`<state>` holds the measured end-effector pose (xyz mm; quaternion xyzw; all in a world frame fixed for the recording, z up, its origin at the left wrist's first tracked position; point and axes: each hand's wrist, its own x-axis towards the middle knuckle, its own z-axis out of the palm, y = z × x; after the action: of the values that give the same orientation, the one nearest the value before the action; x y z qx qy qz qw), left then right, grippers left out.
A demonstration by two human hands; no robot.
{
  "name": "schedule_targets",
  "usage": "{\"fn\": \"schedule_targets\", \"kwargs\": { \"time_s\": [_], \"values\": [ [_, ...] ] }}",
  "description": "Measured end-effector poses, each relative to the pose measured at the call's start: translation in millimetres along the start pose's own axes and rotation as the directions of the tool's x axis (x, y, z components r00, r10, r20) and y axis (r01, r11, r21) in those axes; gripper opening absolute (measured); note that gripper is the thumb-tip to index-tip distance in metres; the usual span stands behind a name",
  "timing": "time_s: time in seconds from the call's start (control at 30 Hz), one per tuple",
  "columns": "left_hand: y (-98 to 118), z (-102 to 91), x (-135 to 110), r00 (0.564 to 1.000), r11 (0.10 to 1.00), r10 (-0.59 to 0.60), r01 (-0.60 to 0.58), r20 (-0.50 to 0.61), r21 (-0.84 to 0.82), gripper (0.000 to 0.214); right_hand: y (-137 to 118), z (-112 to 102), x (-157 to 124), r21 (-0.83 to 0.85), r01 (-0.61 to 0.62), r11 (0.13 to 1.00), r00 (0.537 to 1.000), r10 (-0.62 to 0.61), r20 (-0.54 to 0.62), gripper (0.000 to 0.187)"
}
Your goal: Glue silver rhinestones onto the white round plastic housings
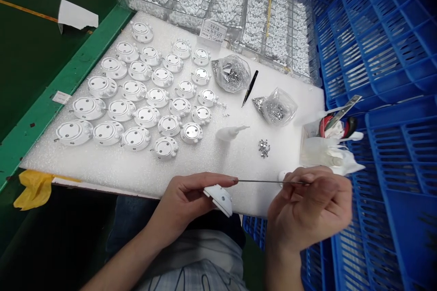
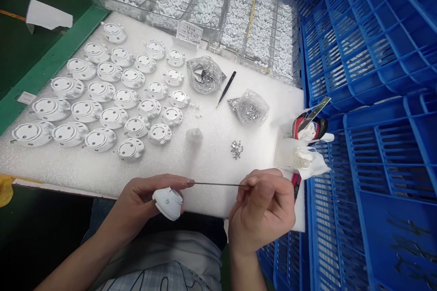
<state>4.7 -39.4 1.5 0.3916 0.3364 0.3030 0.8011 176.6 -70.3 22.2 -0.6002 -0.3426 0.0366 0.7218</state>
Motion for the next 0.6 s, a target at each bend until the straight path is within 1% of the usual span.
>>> {"fn": "schedule_targets", "kwargs": {
  "time_s": [0.1,0.17,0.2,0.23,0.27,0.33,0.37,0.4,0.43,0.5,0.6],
  "values": [
    [-0.8,-0.7,-0.7,1.000,1.000,-0.003,0.003,0.000,0.015,0.021,-1.8,-6.0,5.5,0.002,-0.002,1.000,1.000,0.002,-0.031,0.030],
    [-1.0,-1.7,-1.2,1.000,0.999,-0.003,0.003,0.005,0.037,0.021,-1.7,-16.4,15.6,-0.032,0.019,0.999,0.993,-0.022,-0.117,0.029],
    [-1.0,-2.3,-1.3,1.000,0.998,-0.004,0.004,0.005,0.056,0.021,-0.8,-23.7,22.8,-0.073,0.051,0.996,0.981,-0.063,-0.181,0.030],
    [-0.9,-2.9,-1.2,1.000,0.997,-0.005,0.005,0.000,0.079,0.021,0.5,-32.1,31.2,-0.134,0.102,0.986,0.960,-0.132,-0.245,0.030],
    [-0.8,-3.6,-0.9,1.000,0.995,-0.004,0.006,-0.013,0.104,0.021,2.3,-41.2,40.4,-0.209,0.164,0.964,0.927,-0.222,-0.301,0.030],
    [-0.7,-4.7,0.1,0.999,0.989,-0.009,0.016,-0.052,0.148,0.021,6.5,-59.9,59.3,-0.355,0.275,0.893,0.839,-0.404,-0.364,0.028],
    [-0.9,-5.1,0.7,0.997,0.986,-0.011,0.025,-0.082,0.164,0.021,8.7,-68.3,67.8,-0.413,0.305,0.858,0.804,-0.464,-0.372,0.027],
    [-1.2,-5.3,1.3,0.996,0.980,-0.016,0.034,-0.093,0.197,0.021,11.0,-75.6,75.0,-0.455,0.318,0.832,0.781,-0.501,-0.372,0.026],
    [-1.7,-5.3,1.7,0.995,0.974,-0.023,0.044,-0.096,0.224,0.022,13.6,-81.4,80.7,-0.485,0.317,0.815,0.769,-0.520,-0.372,0.026],
    [-3.0,-4.7,1.9,0.989,0.970,-0.021,0.056,-0.148,0.236,0.022,19.7,-88.7,87.8,-0.525,0.301,0.796,0.761,-0.532,-0.371,0.025],
    [-4.7,-3.1,1.3,0.981,0.967,-0.034,0.081,-0.192,0.242,0.022,30.8,-93.7,91.8,-0.556,0.281,0.782,0.762,-0.534,-0.366,0.020]
  ]
}}
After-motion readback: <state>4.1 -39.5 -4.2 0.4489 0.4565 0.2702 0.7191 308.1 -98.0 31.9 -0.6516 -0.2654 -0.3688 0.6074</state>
